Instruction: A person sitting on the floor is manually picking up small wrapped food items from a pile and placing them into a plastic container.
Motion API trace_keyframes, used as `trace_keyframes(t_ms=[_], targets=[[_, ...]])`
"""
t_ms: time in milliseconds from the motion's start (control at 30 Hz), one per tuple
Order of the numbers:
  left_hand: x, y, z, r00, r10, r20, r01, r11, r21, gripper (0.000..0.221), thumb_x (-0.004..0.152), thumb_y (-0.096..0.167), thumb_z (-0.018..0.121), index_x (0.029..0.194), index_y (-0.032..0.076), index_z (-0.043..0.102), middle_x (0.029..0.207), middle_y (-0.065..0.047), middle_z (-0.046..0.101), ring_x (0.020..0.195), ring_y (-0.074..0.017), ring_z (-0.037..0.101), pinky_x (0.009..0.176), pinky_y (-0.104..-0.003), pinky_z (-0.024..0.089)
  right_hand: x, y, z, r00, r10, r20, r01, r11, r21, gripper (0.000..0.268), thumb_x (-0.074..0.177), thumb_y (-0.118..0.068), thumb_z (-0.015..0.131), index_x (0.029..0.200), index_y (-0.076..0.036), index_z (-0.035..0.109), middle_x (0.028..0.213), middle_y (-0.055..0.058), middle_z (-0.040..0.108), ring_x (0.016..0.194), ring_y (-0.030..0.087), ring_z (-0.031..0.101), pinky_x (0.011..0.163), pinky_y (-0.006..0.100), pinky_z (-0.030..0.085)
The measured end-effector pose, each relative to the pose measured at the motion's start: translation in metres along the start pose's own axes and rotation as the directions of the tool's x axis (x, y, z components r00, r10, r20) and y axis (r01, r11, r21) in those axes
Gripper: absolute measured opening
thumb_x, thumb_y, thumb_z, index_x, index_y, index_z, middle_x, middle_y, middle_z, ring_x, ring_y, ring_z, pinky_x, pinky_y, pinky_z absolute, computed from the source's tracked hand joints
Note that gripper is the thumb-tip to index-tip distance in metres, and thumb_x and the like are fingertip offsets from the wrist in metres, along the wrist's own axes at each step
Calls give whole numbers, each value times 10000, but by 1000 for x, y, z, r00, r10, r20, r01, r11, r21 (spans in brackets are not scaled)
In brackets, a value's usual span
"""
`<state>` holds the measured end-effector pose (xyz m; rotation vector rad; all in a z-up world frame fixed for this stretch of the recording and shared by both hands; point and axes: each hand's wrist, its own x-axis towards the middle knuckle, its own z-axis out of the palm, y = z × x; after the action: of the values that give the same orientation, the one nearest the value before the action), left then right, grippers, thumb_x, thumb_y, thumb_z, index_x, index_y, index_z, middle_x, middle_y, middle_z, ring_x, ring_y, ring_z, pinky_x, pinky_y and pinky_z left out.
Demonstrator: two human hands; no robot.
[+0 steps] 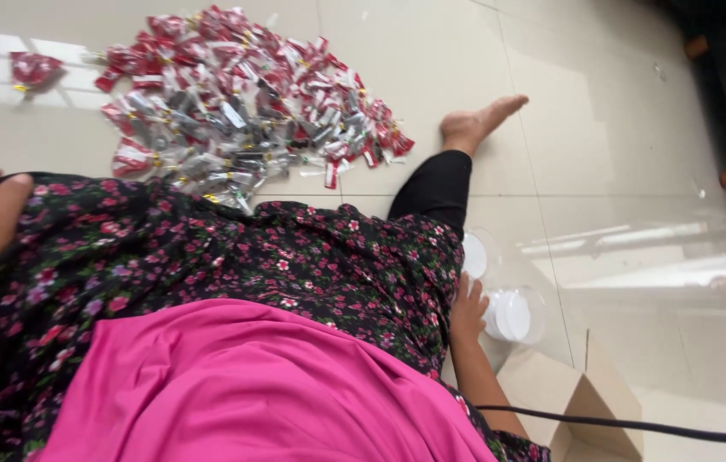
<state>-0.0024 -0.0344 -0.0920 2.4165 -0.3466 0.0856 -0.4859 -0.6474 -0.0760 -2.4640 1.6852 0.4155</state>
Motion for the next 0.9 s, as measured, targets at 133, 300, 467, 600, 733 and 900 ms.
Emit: trace_keyframes(t_ms=[133,300,467,600,733,900], targets=[[-2,36,-30,999,-30,31,22,973,231,483,1148,338,678,1274,-118,772,1118,-291,769,960,-434,726,847,-464,562,6,25,31,989,-58,-135,57,998,-13,592,1032,-314,427,1592,-311,235,1693,146,200,1512,380,255,1090,635,370],[-2,7,-7,999,38,-5,-38,998,-46,444,1168,152,706,1284,-276,686,1138,-403,706,989,-475,684,872,-484,540,-7,60,70,960,-97,-261,137,981,140,696,960,-99,477,1609,-202,246,1655,314,126,1454,590,153,1149,620,259],[-6,-17,9,999,46,23,-42,987,-153,397,1282,90,628,1397,-289,601,1105,-398,671,925,-440,663,802,-451,551,-5,64,63,938,-83,-336,178,948,262,712,913,-235,581,1567,-83,342,1621,315,242,1493,505,222,1194,561,216],[-9,-11,3,997,22,76,-3,969,-249,347,1333,55,563,1408,-284,566,1038,-345,656,801,-370,639,666,-399,541,-13,43,20,955,58,-292,198,608,769,745,943,-370,610,1520,41,378,1539,245,446,1376,333,472,1125,381,368],[-1,-21,8,999,36,-29,-39,990,-134,396,1256,89,666,1382,-285,629,1073,-394,685,896,-424,673,783,-438,558,-17,30,-35,998,61,-29,31,-36,999,613,987,-377,481,1517,-69,453,1114,53,533,898,146,533,777,273,462],[1,62,-48,978,-158,138,72,870,487,560,1111,540,531,1337,89,775,1246,-165,776,1063,-420,723,838,-483,555,-41,-13,-127,952,-275,-132,49,-289,956,872,813,-487,584,1573,-117,369,1494,202,464,1302,371,490,980,509,487]])
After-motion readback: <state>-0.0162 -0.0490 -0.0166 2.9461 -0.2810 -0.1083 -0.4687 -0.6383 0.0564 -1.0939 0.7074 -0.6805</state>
